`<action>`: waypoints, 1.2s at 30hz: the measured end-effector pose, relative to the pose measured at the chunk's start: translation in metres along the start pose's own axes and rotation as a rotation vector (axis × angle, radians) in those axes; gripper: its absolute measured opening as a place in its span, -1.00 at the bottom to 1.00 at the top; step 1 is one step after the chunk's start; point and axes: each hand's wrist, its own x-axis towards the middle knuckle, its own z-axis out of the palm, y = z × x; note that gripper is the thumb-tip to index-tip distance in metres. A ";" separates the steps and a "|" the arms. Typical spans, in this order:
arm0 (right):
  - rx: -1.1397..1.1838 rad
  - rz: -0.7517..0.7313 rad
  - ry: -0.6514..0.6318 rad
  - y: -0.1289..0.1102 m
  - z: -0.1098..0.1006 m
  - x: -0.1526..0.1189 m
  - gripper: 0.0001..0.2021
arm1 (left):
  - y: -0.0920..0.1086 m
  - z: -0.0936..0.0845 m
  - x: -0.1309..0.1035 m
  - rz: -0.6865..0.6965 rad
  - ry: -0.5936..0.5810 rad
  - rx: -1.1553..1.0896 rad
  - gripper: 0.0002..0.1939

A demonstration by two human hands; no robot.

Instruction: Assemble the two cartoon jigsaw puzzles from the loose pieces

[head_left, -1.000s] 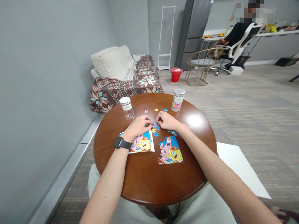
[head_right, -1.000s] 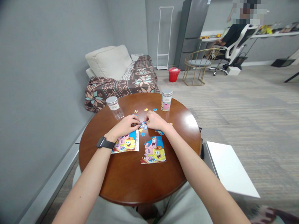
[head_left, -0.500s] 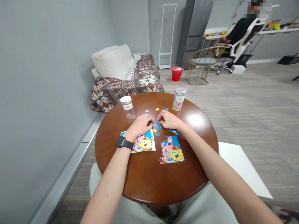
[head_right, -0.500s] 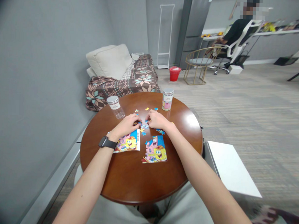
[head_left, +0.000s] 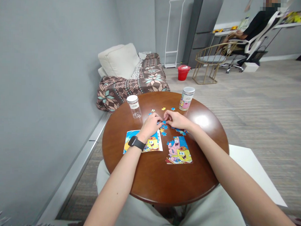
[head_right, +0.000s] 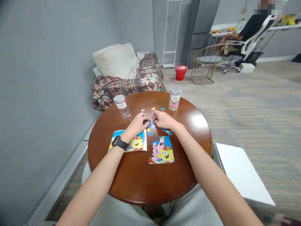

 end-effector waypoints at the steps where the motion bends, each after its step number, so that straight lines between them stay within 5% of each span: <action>1: 0.011 -0.003 -0.009 0.001 0.000 0.000 -0.82 | 0.000 0.001 0.000 -0.004 0.005 -0.007 -0.84; 8: 0.048 -0.021 -0.018 0.004 -0.001 0.000 -0.83 | 0.000 0.001 0.001 0.003 0.026 -0.068 -0.92; 15: 0.155 0.027 0.004 0.001 -0.010 0.002 -0.83 | -0.002 -0.002 0.004 -0.089 0.002 -0.470 -0.86; 20: 0.303 0.014 -0.049 0.000 -0.010 0.004 -0.82 | -0.003 -0.001 0.004 -0.117 0.019 -0.541 -0.88; 36: -0.178 -0.131 0.034 0.004 -0.010 0.002 -0.78 | 0.004 -0.006 0.001 -0.139 0.074 -0.419 -0.97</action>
